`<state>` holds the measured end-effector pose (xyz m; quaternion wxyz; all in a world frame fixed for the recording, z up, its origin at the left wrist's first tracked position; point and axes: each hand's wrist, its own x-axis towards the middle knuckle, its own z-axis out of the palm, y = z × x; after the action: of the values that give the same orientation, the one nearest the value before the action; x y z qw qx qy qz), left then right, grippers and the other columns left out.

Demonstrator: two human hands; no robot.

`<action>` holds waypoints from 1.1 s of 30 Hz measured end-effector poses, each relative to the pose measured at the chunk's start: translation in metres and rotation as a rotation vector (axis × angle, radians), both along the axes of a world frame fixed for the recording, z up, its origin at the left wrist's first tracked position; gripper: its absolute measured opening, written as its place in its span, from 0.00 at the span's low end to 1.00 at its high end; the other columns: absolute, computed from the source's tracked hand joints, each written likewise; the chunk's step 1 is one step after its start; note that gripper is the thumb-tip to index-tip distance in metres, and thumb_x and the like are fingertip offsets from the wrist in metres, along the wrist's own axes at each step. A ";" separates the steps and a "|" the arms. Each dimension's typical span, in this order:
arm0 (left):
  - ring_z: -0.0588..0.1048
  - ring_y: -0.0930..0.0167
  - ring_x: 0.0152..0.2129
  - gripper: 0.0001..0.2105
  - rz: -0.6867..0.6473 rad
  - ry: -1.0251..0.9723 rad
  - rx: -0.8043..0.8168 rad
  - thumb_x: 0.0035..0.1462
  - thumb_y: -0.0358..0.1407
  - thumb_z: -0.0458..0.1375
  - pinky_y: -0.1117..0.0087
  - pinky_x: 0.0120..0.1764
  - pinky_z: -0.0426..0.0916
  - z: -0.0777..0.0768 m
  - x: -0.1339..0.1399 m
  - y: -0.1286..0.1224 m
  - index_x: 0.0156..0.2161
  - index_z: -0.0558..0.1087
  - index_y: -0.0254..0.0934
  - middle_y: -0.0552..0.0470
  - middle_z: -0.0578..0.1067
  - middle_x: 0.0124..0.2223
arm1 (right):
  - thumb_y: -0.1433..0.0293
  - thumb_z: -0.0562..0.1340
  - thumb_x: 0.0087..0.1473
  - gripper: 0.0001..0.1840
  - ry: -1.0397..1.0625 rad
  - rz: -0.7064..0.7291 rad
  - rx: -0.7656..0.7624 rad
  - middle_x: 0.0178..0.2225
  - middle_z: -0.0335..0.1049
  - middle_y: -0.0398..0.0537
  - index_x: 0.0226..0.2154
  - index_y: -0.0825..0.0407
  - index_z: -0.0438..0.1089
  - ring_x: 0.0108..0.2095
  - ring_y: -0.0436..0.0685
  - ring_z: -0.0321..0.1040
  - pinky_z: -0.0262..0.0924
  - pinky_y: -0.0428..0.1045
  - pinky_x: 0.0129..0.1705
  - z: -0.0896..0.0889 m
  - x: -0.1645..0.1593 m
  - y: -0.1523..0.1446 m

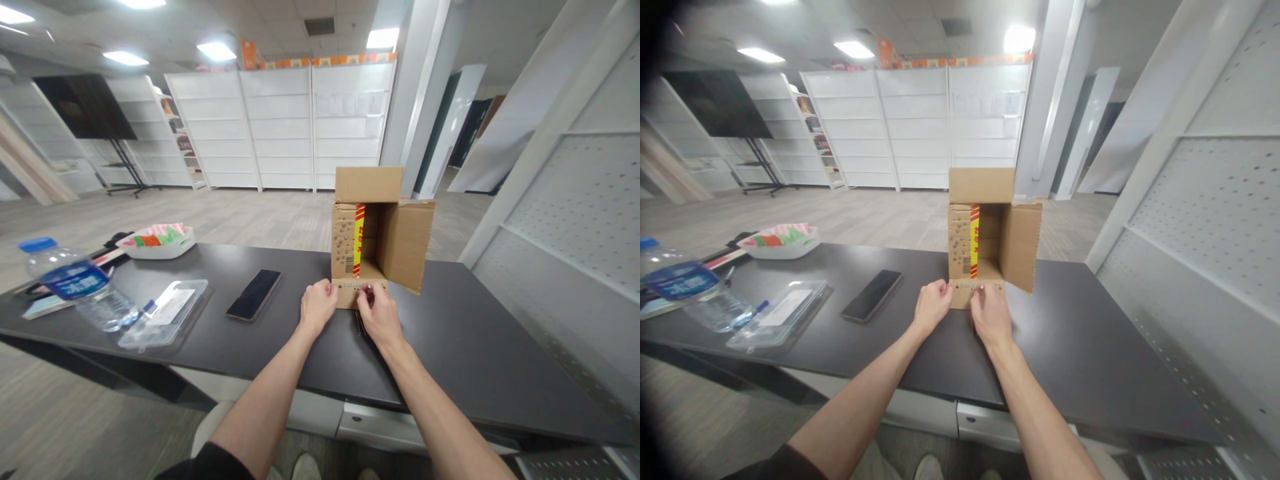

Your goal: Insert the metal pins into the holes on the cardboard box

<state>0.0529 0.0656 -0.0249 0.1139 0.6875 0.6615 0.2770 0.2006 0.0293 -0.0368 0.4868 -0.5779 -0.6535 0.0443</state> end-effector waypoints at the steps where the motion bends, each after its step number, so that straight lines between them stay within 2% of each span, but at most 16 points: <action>1: 0.68 0.72 0.22 0.12 -0.002 0.001 0.001 0.57 0.37 0.49 0.71 0.27 0.51 0.000 0.000 0.000 0.24 0.68 0.39 0.50 0.73 0.24 | 0.67 0.52 0.57 0.08 0.007 -0.005 0.006 0.32 0.71 0.51 0.34 0.52 0.65 0.33 0.57 0.68 0.60 0.50 0.38 0.000 0.000 0.001; 19: 0.68 0.71 0.22 0.13 -0.005 0.005 0.041 0.57 0.39 0.48 0.70 0.27 0.49 -0.005 0.000 0.003 0.23 0.66 0.39 0.50 0.72 0.23 | 0.64 0.48 0.62 0.14 -0.025 -0.066 0.046 0.34 0.71 0.54 0.36 0.52 0.65 0.38 0.60 0.68 0.60 0.54 0.41 0.004 0.002 0.001; 33: 0.68 0.71 0.22 0.13 -0.004 -0.002 0.028 0.56 0.38 0.48 0.70 0.27 0.49 -0.002 0.000 0.001 0.23 0.66 0.39 0.51 0.72 0.23 | 0.66 0.48 0.62 0.13 -0.060 -0.018 0.063 0.34 0.70 0.54 0.36 0.52 0.66 0.37 0.60 0.67 0.60 0.54 0.42 0.005 0.002 0.002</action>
<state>0.0529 0.0662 -0.0266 0.1057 0.6901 0.6561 0.2866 0.2025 0.0312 -0.0320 0.4854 -0.5693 -0.6636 0.0018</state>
